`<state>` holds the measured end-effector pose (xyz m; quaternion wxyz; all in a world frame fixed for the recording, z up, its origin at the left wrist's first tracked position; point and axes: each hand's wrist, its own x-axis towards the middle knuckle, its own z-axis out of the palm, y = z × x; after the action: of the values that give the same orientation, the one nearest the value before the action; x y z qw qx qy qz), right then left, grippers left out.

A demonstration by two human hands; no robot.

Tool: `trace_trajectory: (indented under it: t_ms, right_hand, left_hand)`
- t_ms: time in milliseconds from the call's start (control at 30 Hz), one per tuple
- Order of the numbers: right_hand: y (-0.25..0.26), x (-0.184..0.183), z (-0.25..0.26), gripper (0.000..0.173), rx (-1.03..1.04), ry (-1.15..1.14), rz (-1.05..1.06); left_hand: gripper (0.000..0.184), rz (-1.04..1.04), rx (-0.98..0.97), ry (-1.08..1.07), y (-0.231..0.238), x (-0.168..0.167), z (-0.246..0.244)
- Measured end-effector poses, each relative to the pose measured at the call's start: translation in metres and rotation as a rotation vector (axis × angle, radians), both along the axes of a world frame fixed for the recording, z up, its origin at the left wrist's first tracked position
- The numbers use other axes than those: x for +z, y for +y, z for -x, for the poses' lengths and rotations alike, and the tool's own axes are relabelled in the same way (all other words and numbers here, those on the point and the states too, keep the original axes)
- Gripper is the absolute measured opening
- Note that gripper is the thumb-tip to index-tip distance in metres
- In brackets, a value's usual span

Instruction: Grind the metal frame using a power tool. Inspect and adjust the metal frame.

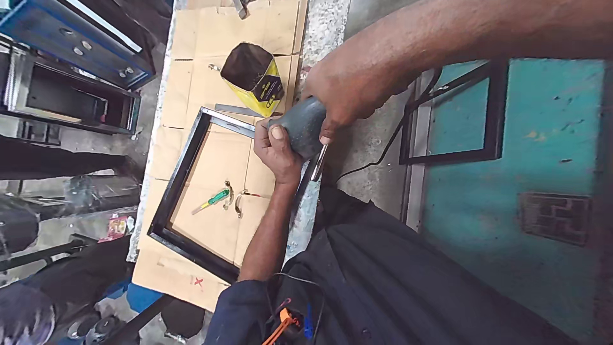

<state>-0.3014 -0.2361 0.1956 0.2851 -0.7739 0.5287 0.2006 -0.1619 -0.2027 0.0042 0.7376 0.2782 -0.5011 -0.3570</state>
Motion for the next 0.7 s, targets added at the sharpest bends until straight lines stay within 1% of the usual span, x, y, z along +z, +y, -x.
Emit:
trace_trajectory:
  t_ms: [100,200,267,367,500,567,633,700]
  right_hand:
    - [-0.0001,0.0010,-0.0018,0.034,-0.008,0.001,0.006]
    - [0.0001,-0.0006,-0.0049,0.029,-0.033,0.018,0.019]
    - [-0.0002,-0.0011,-0.0041,0.032,-0.045,-0.004,0.007]
    - [0.0029,-0.0001,-0.0021,0.029,-0.077,-0.044,0.003]
    - [0.0064,0.0021,-0.0029,0.033,-0.095,-0.005,0.017]
    - [0.0066,0.0031,-0.0023,0.029,-0.082,-0.018,0.014]
    - [0.0073,0.0033,-0.0055,0.030,-0.092,-0.006,0.007]
    - [0.0010,-0.0033,-0.0051,0.033,-0.084,0.009,-0.012]
  left_hand:
    - [0.049,-0.010,0.021,-0.002,0.0008,0.0006,0.0002]
    - [0.049,-0.019,0.024,0.002,0.0011,0.0002,-0.0005]
    - [0.047,-0.021,0.017,0.001,-0.0001,-0.0003,-0.0011]
    - [0.049,-0.013,0.018,-0.021,-0.0015,-0.0005,-0.0018]
    - [0.052,-0.013,0.002,-0.017,-0.0025,-0.0022,-0.0020]
    - [0.051,-0.019,-0.004,-0.022,-0.0022,-0.0028,-0.0032]
    - [0.051,-0.024,-0.002,-0.031,-0.0021,-0.0037,-0.0044]
    - [0.051,-0.028,-0.002,-0.033,-0.0024,-0.0046,-0.0052]
